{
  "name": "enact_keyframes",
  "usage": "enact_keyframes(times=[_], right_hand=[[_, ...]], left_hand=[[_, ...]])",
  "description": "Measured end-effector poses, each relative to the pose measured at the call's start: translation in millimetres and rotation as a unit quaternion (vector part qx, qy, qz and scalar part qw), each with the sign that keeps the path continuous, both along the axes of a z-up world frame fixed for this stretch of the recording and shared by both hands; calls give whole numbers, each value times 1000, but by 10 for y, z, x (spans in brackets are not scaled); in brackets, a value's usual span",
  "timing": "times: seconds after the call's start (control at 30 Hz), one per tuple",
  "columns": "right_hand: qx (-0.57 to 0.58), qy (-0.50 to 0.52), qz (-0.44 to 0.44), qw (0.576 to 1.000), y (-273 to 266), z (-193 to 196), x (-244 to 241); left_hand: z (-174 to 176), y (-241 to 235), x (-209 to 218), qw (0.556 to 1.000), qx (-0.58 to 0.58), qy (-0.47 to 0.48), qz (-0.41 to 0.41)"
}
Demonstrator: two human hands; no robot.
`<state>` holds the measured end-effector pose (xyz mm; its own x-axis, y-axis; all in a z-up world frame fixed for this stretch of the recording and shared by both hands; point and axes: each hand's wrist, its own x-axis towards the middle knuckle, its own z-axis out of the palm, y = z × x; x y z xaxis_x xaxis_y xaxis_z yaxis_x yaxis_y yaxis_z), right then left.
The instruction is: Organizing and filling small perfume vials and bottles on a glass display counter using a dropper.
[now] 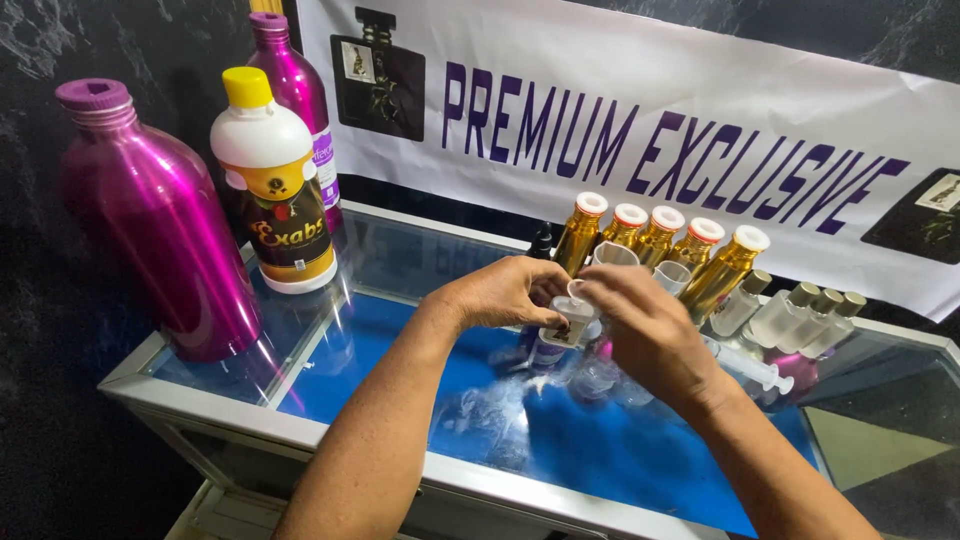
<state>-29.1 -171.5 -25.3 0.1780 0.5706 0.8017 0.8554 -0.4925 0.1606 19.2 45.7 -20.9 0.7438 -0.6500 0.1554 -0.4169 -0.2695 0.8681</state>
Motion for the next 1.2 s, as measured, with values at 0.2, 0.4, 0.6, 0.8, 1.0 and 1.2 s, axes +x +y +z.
enact_keyframes(times=[0.2, 0.4, 0.6, 0.8, 1.0, 1.2], right_hand=[[149, 26, -48, 987, -173, 116, 1], [145, 139, -74, 977, -155, 4, -23], [138, 118, -122, 976, -62, 18, -75], [203, 210, -115, 950, -78, -167, 97], [221, 227, -126, 940, -131, -244, 194], [221, 279, -108, 928, -80, -174, 50]], left_hand=[[37, -6, -63, 1000, -30, 2, -5], [75, 27, -61, 999, -28, -2, 39], [100, 51, -53, 998, -24, -7, 50], [52, 46, -21, 999, -19, -8, 47], [43, 43, -23, 999, -26, -6, 43], [30, 49, -4, 998, -53, 17, 21]])
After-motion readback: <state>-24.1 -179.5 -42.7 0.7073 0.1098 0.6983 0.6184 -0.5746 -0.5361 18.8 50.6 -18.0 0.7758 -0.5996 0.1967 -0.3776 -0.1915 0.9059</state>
